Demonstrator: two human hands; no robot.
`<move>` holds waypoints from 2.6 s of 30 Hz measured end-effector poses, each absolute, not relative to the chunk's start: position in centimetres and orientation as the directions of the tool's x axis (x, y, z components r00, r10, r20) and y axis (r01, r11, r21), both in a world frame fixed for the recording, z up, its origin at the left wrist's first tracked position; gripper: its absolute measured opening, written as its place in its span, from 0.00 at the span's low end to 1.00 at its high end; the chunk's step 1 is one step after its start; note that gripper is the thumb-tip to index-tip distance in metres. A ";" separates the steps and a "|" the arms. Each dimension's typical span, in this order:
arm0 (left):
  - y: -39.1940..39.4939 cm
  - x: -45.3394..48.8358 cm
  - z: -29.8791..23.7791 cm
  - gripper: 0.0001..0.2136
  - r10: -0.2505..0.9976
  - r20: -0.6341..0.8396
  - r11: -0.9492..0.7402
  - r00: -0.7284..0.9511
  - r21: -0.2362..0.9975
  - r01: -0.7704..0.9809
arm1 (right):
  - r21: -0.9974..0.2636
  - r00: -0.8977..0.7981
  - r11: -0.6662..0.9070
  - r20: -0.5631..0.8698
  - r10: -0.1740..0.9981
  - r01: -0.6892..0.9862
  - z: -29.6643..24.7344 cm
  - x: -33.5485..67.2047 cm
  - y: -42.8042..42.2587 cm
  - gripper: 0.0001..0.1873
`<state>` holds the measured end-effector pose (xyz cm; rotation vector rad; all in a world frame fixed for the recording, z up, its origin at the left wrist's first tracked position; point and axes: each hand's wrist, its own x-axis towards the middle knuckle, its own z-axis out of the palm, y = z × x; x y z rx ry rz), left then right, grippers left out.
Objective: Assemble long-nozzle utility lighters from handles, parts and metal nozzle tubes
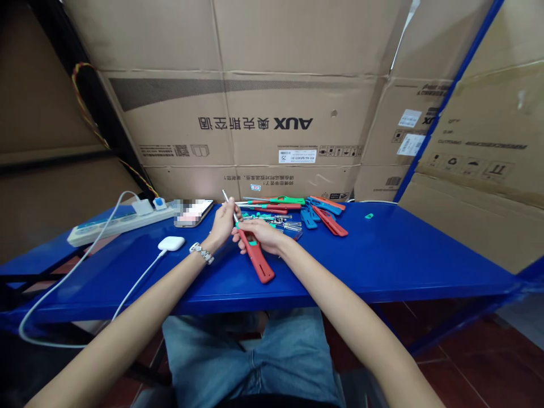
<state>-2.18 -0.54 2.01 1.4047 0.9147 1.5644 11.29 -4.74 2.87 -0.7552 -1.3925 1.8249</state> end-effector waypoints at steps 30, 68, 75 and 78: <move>-0.5 -2.0 2.0 0.25 0.908 0.418 -0.413 0.027 0.904 -0.113 | -0.970 -0.538 -0.210 -0.112 0.835 -0.125 2.7 11.3 -4.8 0.16; 0.2 -1.2 7.0 0.08 0.988 0.133 -0.049 0.084 0.769 -0.637 | -0.977 -0.485 -0.126 -0.029 0.874 -0.169 3.2 13.0 -4.5 0.13; 0.2 0.1 6.6 0.18 0.943 0.124 0.116 0.309 0.747 -0.654 | -0.983 -0.459 -0.130 -0.055 0.887 -0.133 2.9 13.2 -4.3 0.12; 0.1 -0.3 6.8 0.21 0.946 0.124 0.116 0.299 0.732 -0.671 | -0.987 -0.482 -0.121 -0.056 0.875 -0.106 3.0 13.0 -4.5 0.12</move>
